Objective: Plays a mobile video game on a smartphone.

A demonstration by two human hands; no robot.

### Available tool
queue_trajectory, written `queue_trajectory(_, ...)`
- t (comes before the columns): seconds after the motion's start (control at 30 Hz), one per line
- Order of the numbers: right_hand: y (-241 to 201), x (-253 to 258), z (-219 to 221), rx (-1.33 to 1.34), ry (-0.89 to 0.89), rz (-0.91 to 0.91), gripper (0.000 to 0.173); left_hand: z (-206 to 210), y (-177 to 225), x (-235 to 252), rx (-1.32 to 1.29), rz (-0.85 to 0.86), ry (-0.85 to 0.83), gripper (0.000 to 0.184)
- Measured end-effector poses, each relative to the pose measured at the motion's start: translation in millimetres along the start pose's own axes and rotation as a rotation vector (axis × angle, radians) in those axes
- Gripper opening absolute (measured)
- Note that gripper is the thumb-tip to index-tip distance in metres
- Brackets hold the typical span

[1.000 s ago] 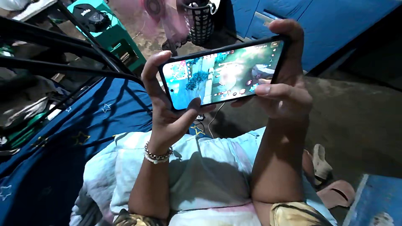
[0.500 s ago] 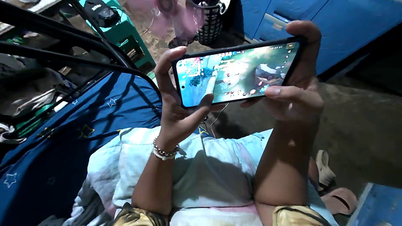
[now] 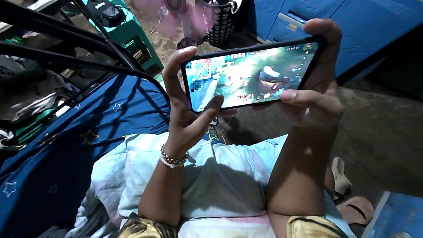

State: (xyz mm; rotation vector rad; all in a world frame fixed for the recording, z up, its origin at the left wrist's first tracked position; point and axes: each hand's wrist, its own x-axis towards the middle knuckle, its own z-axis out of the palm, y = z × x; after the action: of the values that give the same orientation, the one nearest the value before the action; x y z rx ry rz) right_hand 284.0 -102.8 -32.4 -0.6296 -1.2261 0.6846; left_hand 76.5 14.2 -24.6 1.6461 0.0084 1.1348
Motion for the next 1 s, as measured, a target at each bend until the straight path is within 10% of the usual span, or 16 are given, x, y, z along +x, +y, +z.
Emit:
queue_trajectory(0.5, 1.0, 2.3, -3.8, -0.025, -0.009, -0.027, 0.075, -2.6, -2.7, -1.1, -0.103, -0.036, -0.014, 0.063)
queue_trajectory(1.0, 2.0, 3.4, -3.5, 0.026, -0.01, -0.036, 0.076, -2.8, -3.0, 1.6, -0.072, 0.008, -0.032, 0.083)
